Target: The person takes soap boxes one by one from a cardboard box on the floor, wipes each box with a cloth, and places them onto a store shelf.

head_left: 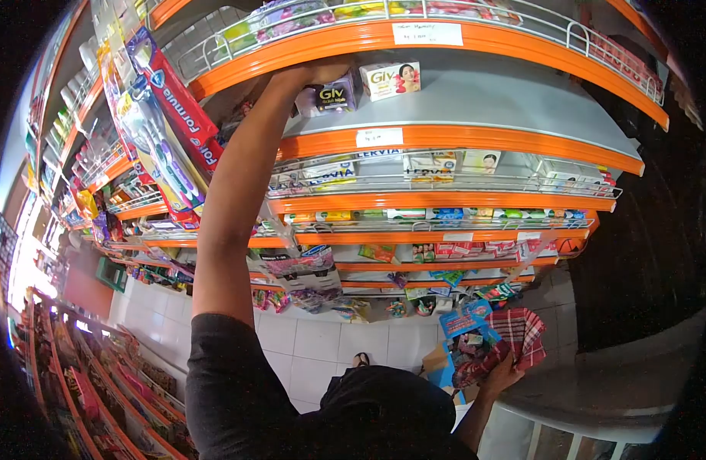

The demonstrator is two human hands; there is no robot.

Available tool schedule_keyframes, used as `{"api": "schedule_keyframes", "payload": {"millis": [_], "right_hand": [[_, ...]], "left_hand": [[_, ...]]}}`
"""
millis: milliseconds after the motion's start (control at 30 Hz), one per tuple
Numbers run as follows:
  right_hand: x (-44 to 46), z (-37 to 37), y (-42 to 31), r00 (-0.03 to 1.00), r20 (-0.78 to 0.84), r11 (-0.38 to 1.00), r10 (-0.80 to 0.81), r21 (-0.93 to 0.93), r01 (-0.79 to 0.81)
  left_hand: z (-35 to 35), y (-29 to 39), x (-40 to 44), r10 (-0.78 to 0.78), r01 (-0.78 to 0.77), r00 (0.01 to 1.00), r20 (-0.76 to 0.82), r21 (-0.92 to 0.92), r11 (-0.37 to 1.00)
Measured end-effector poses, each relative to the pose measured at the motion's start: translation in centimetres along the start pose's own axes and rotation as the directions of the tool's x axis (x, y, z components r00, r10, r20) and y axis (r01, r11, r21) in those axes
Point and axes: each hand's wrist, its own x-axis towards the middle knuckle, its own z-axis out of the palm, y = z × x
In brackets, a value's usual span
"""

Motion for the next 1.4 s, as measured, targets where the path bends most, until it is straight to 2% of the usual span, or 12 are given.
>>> {"api": "schedule_keyframes", "payload": {"millis": [133,300,500,567,733,767,933,1000,1133,1200,1300,1400], "right_hand": [[-0.5,0.9,-1.8,0.996,-0.074,0.995,0.053,0.091,-0.047],[-0.4,-0.2,1.5,0.997,-0.077,0.987,-0.007,-0.161,-0.005],[-1.1,1.0,-2.2,0.977,-0.201,0.997,0.067,-0.021,-0.072],[-1.1,-0.3,-0.1,0.988,-0.144,0.999,0.054,0.005,-0.054],[-0.7,-2.1,3.8,0.975,-0.173,0.986,0.139,-0.067,-0.153],[-0.5,-1.1,-0.1,0.972,-0.154,0.984,0.178,0.026,-0.176],[-0.2,-1.6,0.2,0.967,-0.133,0.969,0.215,0.154,-0.194],[-0.5,-1.8,0.1,0.912,-0.247,0.945,0.326,0.083,-0.315],[-0.5,-3.6,2.9,0.906,-0.274,0.944,0.321,0.011,-0.331],[-0.5,-4.1,2.5,0.924,-0.154,0.935,0.351,0.111,-0.337],[-1.0,-3.8,3.0,0.906,-0.268,0.937,0.328,0.217,-0.275],[-0.4,-4.9,7.4,0.931,-0.249,0.964,0.266,0.054,-0.261]], "left_hand": [[-0.8,0.2,-0.2,-0.017,0.017,0.999,0.040,-0.005,1.000],[-1.3,0.3,-0.4,-0.044,0.045,0.995,0.093,-0.008,0.999],[-2.2,0.8,-0.5,-0.093,0.094,0.978,0.186,0.002,0.996],[-2.6,0.9,-0.4,-0.095,0.103,0.974,0.207,-0.030,0.994],[-3.0,4.3,1.2,0.064,0.004,0.954,0.291,-0.227,0.974],[-2.7,5.0,1.7,0.094,-0.017,0.944,0.315,-0.238,0.971],[-0.9,5.1,3.5,0.119,-0.046,0.921,0.371,-0.198,0.979],[-0.6,4.8,4.0,0.107,-0.044,0.921,0.376,-0.172,0.984],[-0.2,4.4,4.3,0.085,-0.035,0.924,0.374,-0.139,0.990],[-0.2,4.6,4.2,0.080,-0.035,0.927,0.366,-0.127,0.991],[-0.2,4.6,4.3,0.071,-0.033,0.931,0.359,-0.109,0.994],[-0.2,4.2,4.1,0.065,-0.033,0.933,0.355,-0.094,0.995]]}}
